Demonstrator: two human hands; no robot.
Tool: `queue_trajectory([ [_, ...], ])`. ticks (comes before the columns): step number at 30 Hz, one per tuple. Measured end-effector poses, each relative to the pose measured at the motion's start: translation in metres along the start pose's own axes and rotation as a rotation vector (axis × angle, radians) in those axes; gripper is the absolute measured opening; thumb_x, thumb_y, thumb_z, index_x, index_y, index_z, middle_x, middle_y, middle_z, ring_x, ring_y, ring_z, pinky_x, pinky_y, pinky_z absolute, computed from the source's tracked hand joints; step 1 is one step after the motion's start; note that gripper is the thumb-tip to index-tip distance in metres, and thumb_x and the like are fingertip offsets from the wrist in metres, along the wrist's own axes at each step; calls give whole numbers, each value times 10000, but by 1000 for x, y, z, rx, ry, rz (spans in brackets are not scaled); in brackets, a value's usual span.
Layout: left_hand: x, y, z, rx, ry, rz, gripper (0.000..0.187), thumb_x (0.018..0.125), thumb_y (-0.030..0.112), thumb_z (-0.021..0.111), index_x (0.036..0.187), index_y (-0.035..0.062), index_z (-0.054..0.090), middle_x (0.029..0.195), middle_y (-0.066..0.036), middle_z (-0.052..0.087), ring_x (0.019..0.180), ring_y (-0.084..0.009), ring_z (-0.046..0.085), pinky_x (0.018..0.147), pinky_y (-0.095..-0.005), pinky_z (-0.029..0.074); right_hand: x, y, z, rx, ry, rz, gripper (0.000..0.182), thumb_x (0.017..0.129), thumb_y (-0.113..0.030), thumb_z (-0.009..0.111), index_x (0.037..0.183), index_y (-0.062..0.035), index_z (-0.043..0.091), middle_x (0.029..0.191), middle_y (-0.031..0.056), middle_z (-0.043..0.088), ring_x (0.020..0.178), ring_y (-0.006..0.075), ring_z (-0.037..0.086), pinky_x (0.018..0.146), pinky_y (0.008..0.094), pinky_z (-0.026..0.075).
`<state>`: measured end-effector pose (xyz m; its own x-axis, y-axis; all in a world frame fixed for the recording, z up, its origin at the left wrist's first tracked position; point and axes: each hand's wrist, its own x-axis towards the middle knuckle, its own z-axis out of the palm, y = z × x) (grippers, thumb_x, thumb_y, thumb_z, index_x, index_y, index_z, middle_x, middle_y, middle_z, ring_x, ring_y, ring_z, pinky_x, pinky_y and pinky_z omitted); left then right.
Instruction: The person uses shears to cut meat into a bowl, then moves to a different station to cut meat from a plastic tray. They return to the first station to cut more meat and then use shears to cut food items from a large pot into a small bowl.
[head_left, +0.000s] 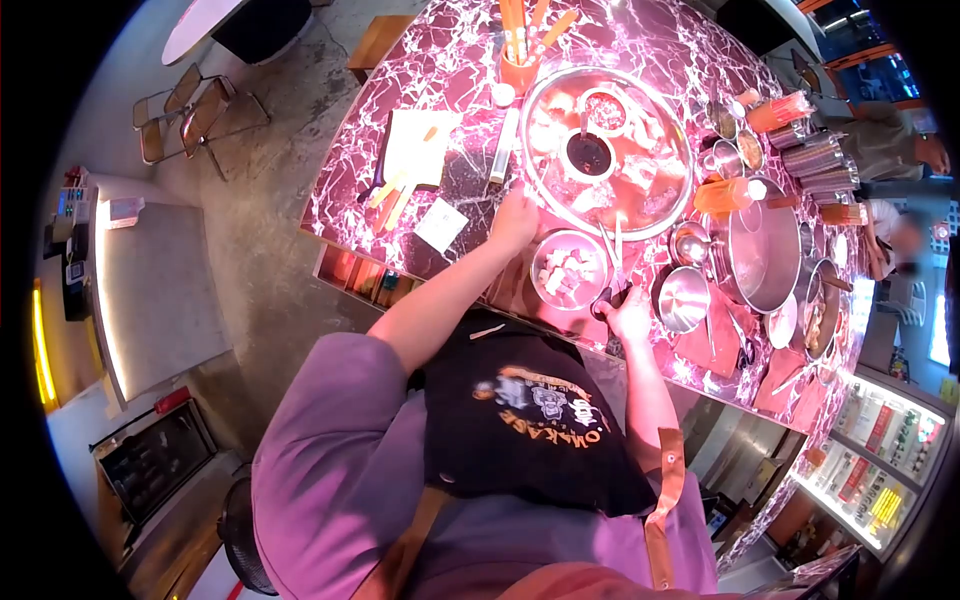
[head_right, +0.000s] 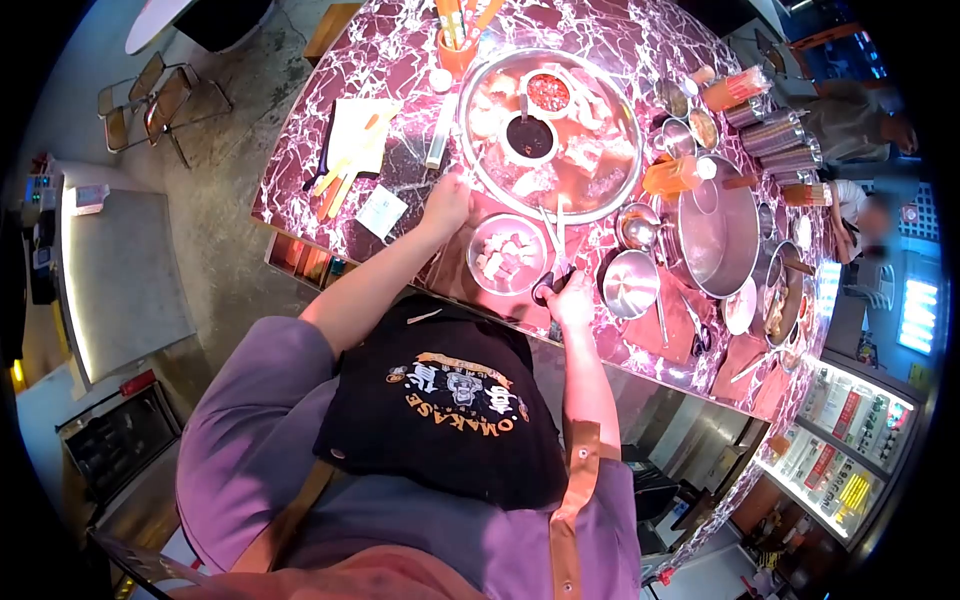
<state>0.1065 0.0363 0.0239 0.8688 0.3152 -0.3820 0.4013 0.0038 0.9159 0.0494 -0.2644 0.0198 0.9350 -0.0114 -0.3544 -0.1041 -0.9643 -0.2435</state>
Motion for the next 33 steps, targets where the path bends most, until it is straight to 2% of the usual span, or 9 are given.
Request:
queue_trajectory([
  [4,86,-53,33,138,102,85,221,921,140,529,1026,-34,616,844,-237,688,801,-396,695,716,-484,528,-2,-4,-7,-30,24,-29,739,684,-417,878,1139,36,512,1205,274,574,1162,425,571,994,474,477],
  [6,95,-30,39,372,110,38,192,874,82,504,779,-24,631,672,-175,654,514,-262,632,471,-400,474,1,2,-3,-18,52,-68,714,682,-407,879,1121,32,525,1183,271,586,1142,425,580,980,476,482],
  [12,99,-6,62,304,284,24,289,894,240,647,951,-42,674,850,-200,715,813,-365,696,751,-469,517,11,51,2,400,-6,-97,378,781,-185,748,1051,18,578,881,203,686,819,395,679,783,447,541],
  [14,99,-20,64,125,435,163,254,938,228,621,929,-18,682,821,-155,703,697,-293,676,646,-422,507,13,72,0,847,-192,-68,251,892,21,616,1125,-46,554,816,54,641,656,128,610,607,278,493],
  [16,114,-43,61,-71,298,120,190,976,181,577,970,11,662,741,-70,640,569,-177,583,510,-333,438,12,71,-25,1164,-370,13,329,911,91,564,1198,-61,513,853,22,618,675,81,572,592,231,451],
  [24,102,4,45,-457,163,-117,117,992,126,526,1012,30,589,654,-2,533,446,-85,421,381,-254,307,124,-49,-117,247,123,-592,607,786,-210,695,1351,-101,502,1148,196,673,1015,403,659,872,499,524],
  [28,82,48,39,-504,66,-38,196,974,115,508,816,47,603,626,-21,526,403,-84,390,347,-250,270,192,-123,-117,-117,-16,-464,565,779,-344,682,1284,-122,562,1136,177,685,1079,360,654,937,489,518],
  [31,88,38,18,-204,83,-123,200,962,148,522,845,29,634,642,-104,607,458,-199,544,416,-340,426,220,-142,-119,-209,-75,-477,536,805,-312,672,1292,-124,554,1149,179,681,1059,361,666,914,496,529],
  [33,73,44,10,716,363,370,214,933,182,533,947,16,667,744,-220,680,667,-363,681,637,-458,549,223,-143,-122,-210,-62,-483,481,825,-280,672,1264,-116,565,1134,185,680,1083,350,659,917,491,528],
])
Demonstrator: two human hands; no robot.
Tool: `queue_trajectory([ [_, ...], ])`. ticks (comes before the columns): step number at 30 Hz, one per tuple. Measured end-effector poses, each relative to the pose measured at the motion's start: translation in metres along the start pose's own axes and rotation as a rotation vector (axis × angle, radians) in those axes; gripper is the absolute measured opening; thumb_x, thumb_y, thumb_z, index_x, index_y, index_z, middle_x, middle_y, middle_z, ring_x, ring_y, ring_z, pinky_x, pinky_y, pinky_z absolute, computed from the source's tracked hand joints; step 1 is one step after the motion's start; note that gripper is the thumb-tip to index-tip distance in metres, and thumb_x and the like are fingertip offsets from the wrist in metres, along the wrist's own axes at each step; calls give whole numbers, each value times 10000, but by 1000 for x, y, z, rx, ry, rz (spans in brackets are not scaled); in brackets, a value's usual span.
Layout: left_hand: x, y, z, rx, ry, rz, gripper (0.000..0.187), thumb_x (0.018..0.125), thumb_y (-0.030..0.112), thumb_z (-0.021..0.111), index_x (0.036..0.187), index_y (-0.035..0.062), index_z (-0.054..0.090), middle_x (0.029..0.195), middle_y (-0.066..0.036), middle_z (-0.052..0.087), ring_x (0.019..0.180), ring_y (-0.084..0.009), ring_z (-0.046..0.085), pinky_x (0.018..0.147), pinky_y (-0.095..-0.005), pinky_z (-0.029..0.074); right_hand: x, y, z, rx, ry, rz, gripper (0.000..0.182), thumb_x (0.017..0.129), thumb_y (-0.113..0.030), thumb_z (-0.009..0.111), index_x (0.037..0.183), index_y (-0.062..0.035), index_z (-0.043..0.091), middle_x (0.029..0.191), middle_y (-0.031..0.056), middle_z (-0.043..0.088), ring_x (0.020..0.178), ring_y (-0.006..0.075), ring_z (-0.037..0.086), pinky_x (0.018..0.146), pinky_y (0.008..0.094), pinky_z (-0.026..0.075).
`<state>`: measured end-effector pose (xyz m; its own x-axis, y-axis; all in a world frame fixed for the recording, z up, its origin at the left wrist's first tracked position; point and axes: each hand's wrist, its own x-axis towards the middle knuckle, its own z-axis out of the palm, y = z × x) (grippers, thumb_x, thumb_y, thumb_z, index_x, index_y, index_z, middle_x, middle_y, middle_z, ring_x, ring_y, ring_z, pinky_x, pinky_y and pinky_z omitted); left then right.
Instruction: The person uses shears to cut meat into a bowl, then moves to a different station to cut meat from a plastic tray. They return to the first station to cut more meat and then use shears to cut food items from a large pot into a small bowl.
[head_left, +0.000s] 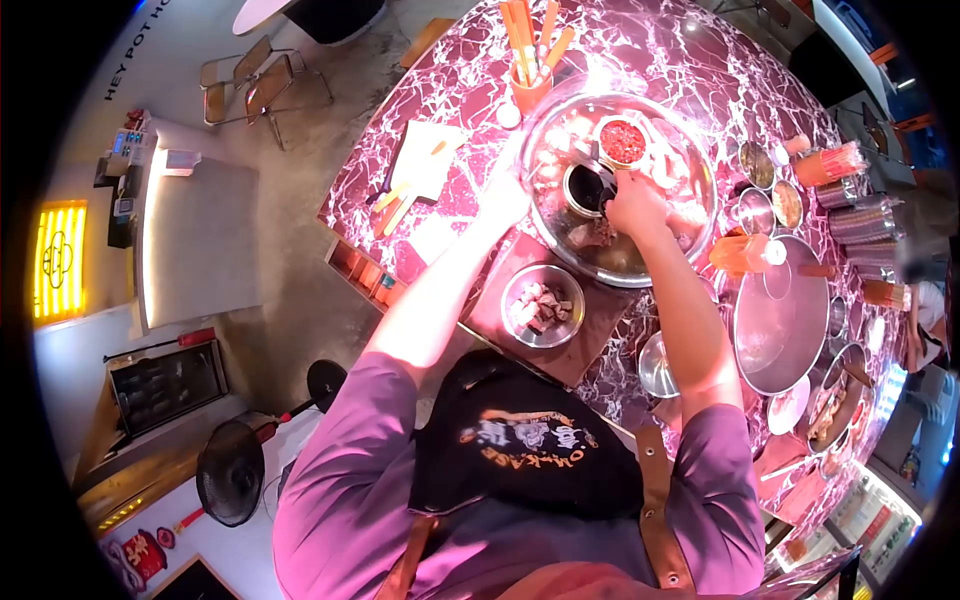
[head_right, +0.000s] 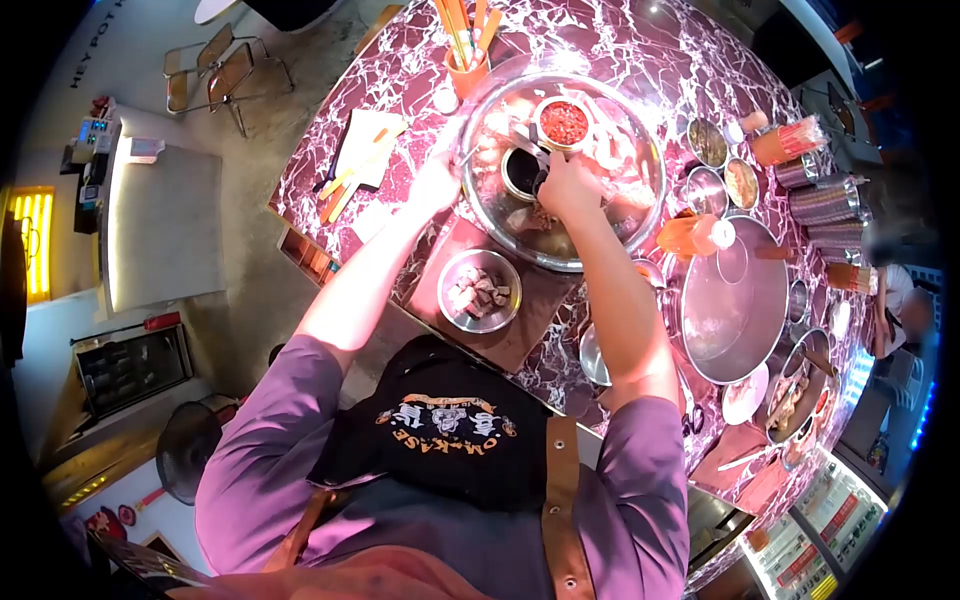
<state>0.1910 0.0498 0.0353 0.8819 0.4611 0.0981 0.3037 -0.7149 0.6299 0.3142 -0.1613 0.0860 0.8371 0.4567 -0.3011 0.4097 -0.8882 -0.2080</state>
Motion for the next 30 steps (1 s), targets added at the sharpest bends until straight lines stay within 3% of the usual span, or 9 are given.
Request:
queue_trajectory([
  [3,-1,19,-20,174,-159,-118,261,909,202,528,1021,20,678,862,-273,688,867,-444,683,828,-501,538,0,11,-1,15,33,-133,399,857,-179,569,1239,-66,543,1138,244,644,1070,407,652,896,521,531],
  [9,9,20,35,173,-163,-117,249,915,184,525,964,16,701,869,-269,694,857,-425,693,799,-493,542,3,18,5,25,67,-203,356,864,-159,570,1211,-79,552,1085,219,641,1025,400,650,861,508,539],
  [12,8,21,71,-105,126,-329,241,964,189,535,993,25,710,886,-253,703,862,-356,712,815,-440,546,4,22,20,15,181,-290,303,867,-142,571,1162,-76,558,1030,202,636,958,391,652,828,509,541],
  [16,3,-15,110,-407,160,-438,228,988,152,518,1002,8,695,958,-199,722,941,-295,696,872,-384,522,-6,28,16,-12,307,-355,258,851,-129,578,1101,-64,556,977,189,623,917,383,643,791,495,542],
  [21,-13,-30,101,-722,232,-291,179,988,126,581,1078,1,672,967,-128,709,922,-215,661,858,-338,513,-56,51,-9,32,345,-310,542,783,-190,704,1290,-100,537,1040,157,631,985,352,641,831,482,533],
  [25,-27,-23,79,-877,252,-162,184,1006,93,561,1125,4,670,937,-79,699,867,-147,635,789,-281,501,-94,65,-19,19,374,-268,561,775,-190,695,1306,-98,539,1096,192,630,1033,377,636,875,469,537],
  [27,-37,-16,54,-860,183,-197,192,1012,103,556,1134,4,666,893,-78,702,847,-162,650,778,-292,512,-113,55,-28,6,353,-196,601,766,-227,737,1318,-100,535,1114,198,628,1065,381,634,916,453,531],
  [29,-50,-15,26,-588,289,136,216,1026,136,546,1161,9,658,807,-58,673,731,-94,610,632,-252,475,-135,37,-46,-23,349,-192,629,765,-256,759,1329,-104,526,1129,206,623,1079,379,631,932,453,526],
  [30,-60,-18,13,-666,191,9,210,1021,131,564,1163,7,657,874,-45,676,777,-87,604,677,-238,479,-147,25,-55,-62,299,-159,654,768,-272,766,1345,-104,509,1141,213,618,1080,383,629,939,462,522],
])
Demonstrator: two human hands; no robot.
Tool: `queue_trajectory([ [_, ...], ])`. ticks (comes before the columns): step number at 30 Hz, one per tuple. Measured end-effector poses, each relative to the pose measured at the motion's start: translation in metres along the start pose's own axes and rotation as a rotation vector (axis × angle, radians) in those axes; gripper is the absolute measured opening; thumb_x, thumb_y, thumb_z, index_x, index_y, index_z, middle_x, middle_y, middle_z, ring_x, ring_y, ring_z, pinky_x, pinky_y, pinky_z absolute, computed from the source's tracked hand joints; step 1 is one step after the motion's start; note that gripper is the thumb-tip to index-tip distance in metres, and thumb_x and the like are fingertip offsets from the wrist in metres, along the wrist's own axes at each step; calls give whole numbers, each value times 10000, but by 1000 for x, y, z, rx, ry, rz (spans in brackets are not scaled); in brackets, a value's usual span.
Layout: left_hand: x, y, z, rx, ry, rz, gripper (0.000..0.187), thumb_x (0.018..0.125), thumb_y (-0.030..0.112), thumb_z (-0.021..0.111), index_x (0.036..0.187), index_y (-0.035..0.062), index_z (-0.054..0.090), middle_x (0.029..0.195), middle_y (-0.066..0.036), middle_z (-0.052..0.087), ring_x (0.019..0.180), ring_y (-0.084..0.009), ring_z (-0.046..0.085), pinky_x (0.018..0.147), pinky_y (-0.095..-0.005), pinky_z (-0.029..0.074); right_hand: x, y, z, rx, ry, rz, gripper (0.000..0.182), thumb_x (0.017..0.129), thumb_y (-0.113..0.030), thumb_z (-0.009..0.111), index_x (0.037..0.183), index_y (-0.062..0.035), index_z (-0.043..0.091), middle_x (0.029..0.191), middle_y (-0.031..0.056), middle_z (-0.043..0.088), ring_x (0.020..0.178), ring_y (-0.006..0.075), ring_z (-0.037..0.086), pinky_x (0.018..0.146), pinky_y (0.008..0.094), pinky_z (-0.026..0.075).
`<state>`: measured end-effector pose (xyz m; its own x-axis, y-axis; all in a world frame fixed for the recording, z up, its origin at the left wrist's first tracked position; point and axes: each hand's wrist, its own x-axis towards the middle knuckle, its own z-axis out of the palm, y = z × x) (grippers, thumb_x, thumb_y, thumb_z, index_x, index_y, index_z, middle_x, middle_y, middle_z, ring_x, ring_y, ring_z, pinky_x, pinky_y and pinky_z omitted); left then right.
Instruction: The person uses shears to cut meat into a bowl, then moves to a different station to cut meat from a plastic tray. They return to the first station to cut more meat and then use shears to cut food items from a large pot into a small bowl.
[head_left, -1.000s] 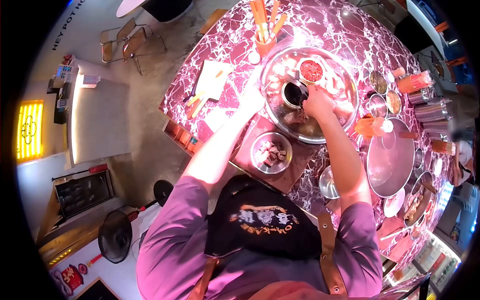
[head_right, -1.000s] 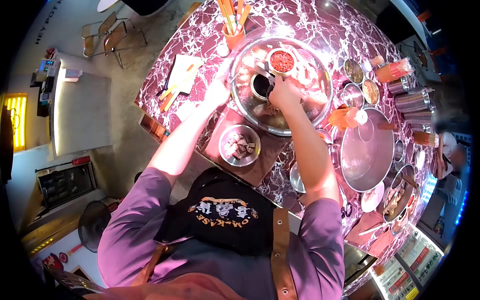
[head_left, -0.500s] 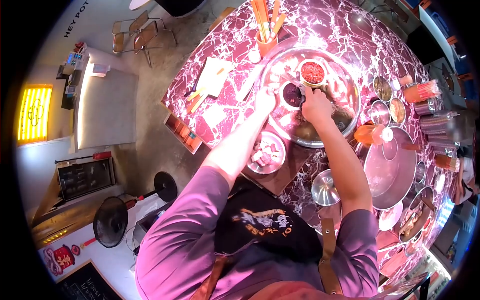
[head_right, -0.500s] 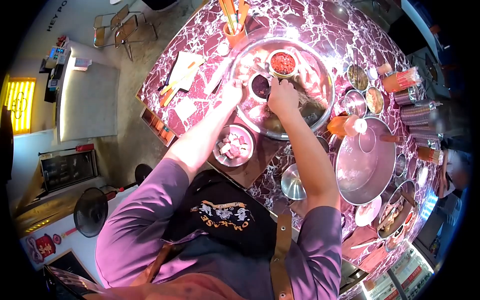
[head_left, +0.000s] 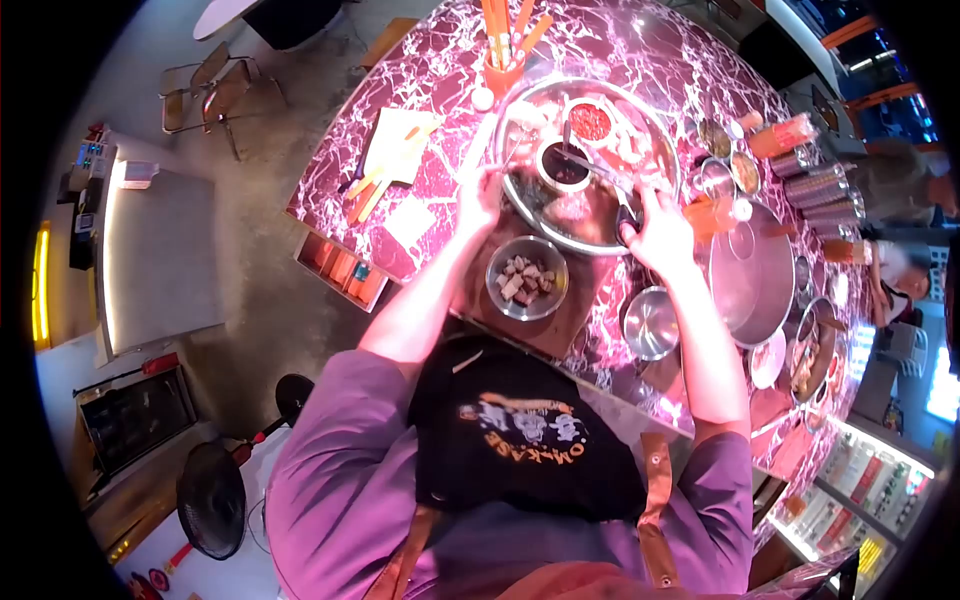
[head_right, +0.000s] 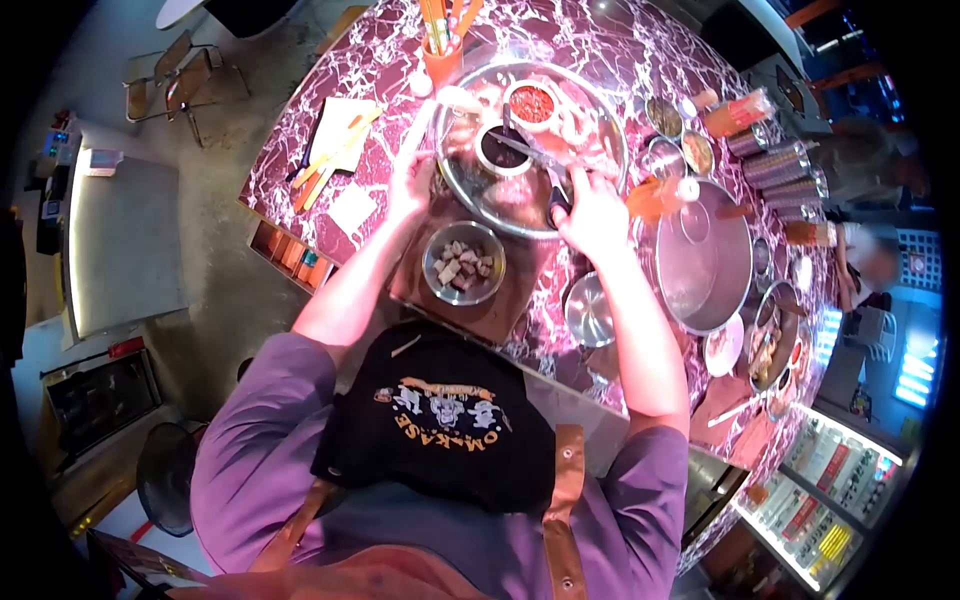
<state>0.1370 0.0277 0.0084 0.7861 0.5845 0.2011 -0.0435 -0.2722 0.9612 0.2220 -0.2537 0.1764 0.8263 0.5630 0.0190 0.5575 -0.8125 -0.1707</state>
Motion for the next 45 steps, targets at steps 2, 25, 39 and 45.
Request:
queue_trajectory([
  [2,-21,73,-33,-122,-116,-418,227,1015,143,596,1185,5,654,956,-33,685,825,-84,599,740,-236,489,-15,-18,-13,-39,-17,5,695,764,-305,772,1366,-102,491,1145,211,614,1104,380,618,960,466,509],
  [25,-165,49,-123,-41,-583,-69,202,972,109,574,1065,-33,682,979,-178,719,927,-282,695,840,-350,522,-192,-102,18,-67,-164,39,507,761,-109,694,1256,-94,591,1083,195,646,1019,375,643,894,468,524],
  [39,-134,47,-150,-84,-715,-113,242,988,160,562,1105,-14,683,941,-91,709,886,-159,653,812,-306,492,-212,-87,72,373,-210,251,560,775,-66,722,1310,-92,557,1172,229,660,1100,395,641,940,458,519],
  [45,-137,26,-144,-12,-686,-25,248,981,170,572,1120,-4,682,922,-108,711,857,-181,663,787,-320,503,-212,-103,-4,-25,-304,297,692,719,-282,759,1346,-118,516,1187,235,614,1096,409,629,941,489,509],
])
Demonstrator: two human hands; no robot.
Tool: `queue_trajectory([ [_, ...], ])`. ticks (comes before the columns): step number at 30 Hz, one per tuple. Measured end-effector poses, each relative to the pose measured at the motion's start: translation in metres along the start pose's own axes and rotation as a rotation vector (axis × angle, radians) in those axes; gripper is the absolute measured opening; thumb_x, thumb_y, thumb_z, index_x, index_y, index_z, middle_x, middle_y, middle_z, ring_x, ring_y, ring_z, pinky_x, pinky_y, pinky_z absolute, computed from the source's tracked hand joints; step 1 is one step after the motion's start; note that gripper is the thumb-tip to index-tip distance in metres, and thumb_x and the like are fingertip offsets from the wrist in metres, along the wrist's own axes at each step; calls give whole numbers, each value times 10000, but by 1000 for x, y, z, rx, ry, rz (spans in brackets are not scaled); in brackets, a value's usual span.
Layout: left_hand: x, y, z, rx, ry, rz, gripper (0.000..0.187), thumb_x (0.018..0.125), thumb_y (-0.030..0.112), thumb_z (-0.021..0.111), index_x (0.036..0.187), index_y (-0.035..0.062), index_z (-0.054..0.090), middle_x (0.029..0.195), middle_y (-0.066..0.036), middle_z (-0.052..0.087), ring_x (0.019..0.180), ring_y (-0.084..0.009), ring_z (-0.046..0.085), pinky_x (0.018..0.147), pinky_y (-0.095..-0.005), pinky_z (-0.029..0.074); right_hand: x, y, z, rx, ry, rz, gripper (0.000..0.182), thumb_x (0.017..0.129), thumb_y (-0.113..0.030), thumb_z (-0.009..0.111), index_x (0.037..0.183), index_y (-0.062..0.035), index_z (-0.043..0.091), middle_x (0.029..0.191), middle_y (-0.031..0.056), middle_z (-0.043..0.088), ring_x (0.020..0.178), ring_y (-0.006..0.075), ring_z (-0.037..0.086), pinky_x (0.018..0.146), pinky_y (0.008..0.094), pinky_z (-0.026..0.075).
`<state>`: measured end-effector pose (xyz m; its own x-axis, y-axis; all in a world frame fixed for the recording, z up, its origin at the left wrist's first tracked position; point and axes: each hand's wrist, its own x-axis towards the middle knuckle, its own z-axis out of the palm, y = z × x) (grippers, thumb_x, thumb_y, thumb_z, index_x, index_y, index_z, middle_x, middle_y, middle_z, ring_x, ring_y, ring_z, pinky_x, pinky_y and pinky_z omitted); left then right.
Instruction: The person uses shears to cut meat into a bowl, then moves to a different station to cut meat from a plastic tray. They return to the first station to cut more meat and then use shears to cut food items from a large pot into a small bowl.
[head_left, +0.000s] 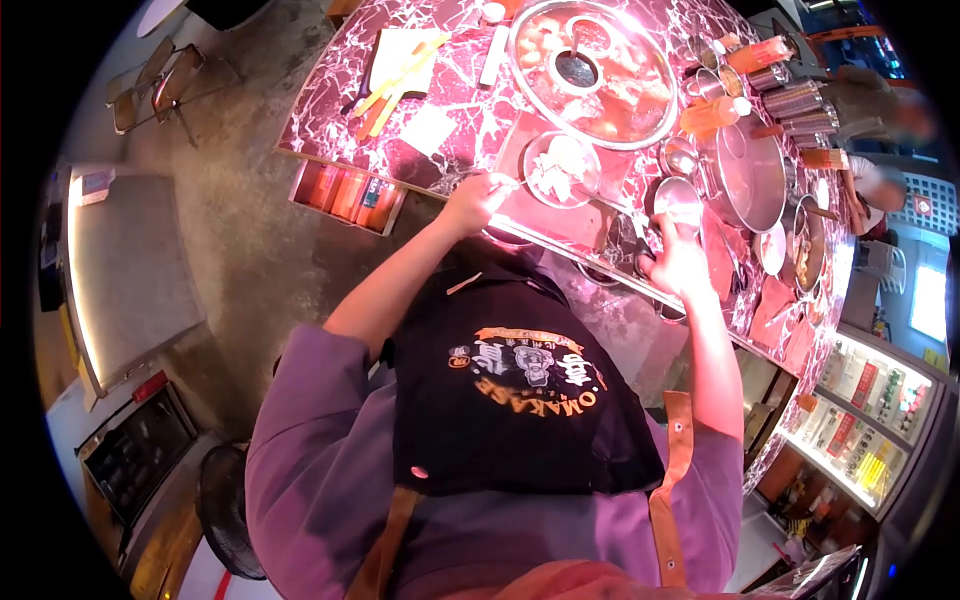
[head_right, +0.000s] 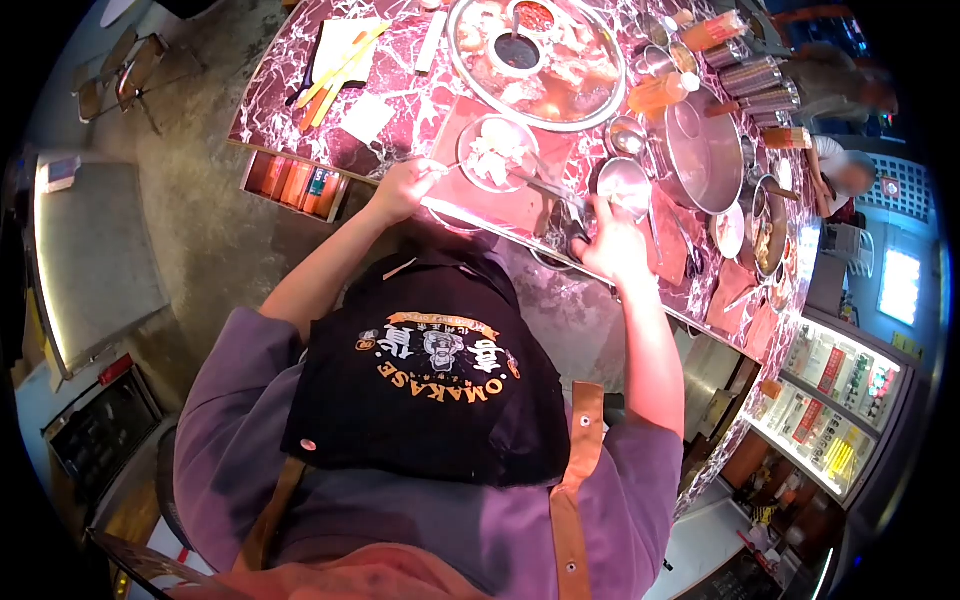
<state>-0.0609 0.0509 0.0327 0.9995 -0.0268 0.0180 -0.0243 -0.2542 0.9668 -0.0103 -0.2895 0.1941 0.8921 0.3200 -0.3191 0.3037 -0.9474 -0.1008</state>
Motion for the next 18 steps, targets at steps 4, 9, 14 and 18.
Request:
queue_trajectory([
  [4,-3,6,10,57,-40,-20,259,980,177,576,1141,4,681,870,-100,703,802,-164,657,753,-321,510,38,-21,6,-15,34,-161,564,749,-213,726,1272,-77,564,1101,232,653,1046,395,644,912,476,514],
  [9,0,-17,18,-46,-58,-118,254,998,163,562,1159,-1,670,856,-55,701,787,-135,644,727,-311,505,30,11,11,62,35,-202,474,756,-81,644,1229,-86,613,1065,230,678,1016,378,663,882,473,526],
  [14,-2,-39,29,-400,-48,-85,257,1021,136,544,1182,-37,645,980,-7,677,853,-83,591,784,-250,476,20,5,0,78,-55,-35,676,731,-282,785,1327,-122,510,1265,223,609,1172,402,600,997,466,491],
  [18,0,-23,20,-399,-159,-269,261,1021,140,541,1190,-27,648,1044,-30,677,962,-78,592,888,-232,459,43,-14,30,259,-29,-32,575,755,-149,766,1289,-91,562,1147,219,666,1070,389,648,932,448,518],
])
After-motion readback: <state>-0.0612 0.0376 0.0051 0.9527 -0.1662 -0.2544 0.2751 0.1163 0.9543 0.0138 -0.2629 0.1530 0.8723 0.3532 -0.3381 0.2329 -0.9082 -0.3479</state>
